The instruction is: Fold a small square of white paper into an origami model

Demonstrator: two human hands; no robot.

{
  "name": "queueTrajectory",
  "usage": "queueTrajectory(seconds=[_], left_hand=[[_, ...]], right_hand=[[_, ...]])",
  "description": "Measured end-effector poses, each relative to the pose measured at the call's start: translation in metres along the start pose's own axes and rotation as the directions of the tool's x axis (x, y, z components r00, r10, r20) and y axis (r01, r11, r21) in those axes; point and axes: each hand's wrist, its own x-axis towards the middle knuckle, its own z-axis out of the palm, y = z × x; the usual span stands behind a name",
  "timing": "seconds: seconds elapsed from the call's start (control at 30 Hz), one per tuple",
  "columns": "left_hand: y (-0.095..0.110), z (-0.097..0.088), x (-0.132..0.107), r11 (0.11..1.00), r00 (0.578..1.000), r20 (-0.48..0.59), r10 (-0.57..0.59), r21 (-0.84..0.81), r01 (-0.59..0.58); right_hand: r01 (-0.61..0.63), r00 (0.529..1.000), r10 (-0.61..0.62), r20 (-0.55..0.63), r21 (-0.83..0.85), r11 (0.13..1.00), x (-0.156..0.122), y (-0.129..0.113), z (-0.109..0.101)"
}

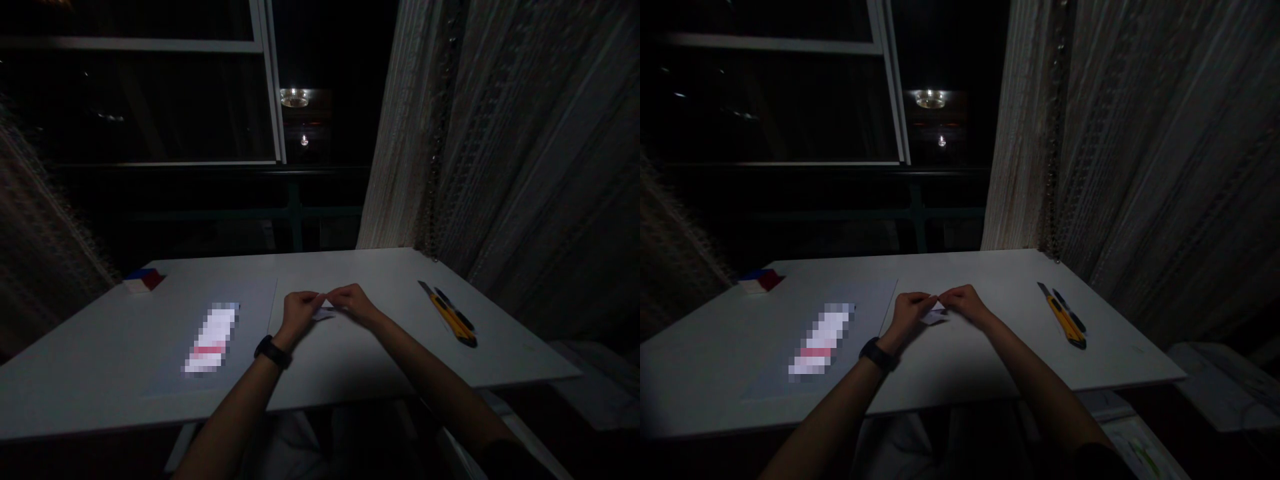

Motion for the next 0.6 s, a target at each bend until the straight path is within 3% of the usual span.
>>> queueTrajectory(seconds=[0.13,0.27,0.4,0.6], left_hand=[[0.0007,-0.0008,0.0032,0.989,0.999,-0.017,-0.049,-0.139,0.047],[0.0013,-0.0007,0.004,0.967,0.996,-0.007,-0.094,-0.239,0.089],[0.0009,-0.0007,0.0028,0.936,0.987,0.067,-0.147,-0.314,0.161],[0.0029,0.0,-0.0007,0.896,0.964,0.187,-0.191,-0.368,0.249]], right_hand=[[0.014,0.994,-0.03,0.109,0.145,0.989,-0.0019,-0.0042,-0.0047],[0.045,0.988,-0.064,0.137,0.136,0.99,-0.0025,-0.0051,-0.0058],[0.082,0.991,-0.091,0.094,0.099,0.992,-0.0027,-0.0046,-0.0031],[0.184,0.962,-0.189,0.195,0.042,0.982,-0.0007,-0.0002,-0.0021]])
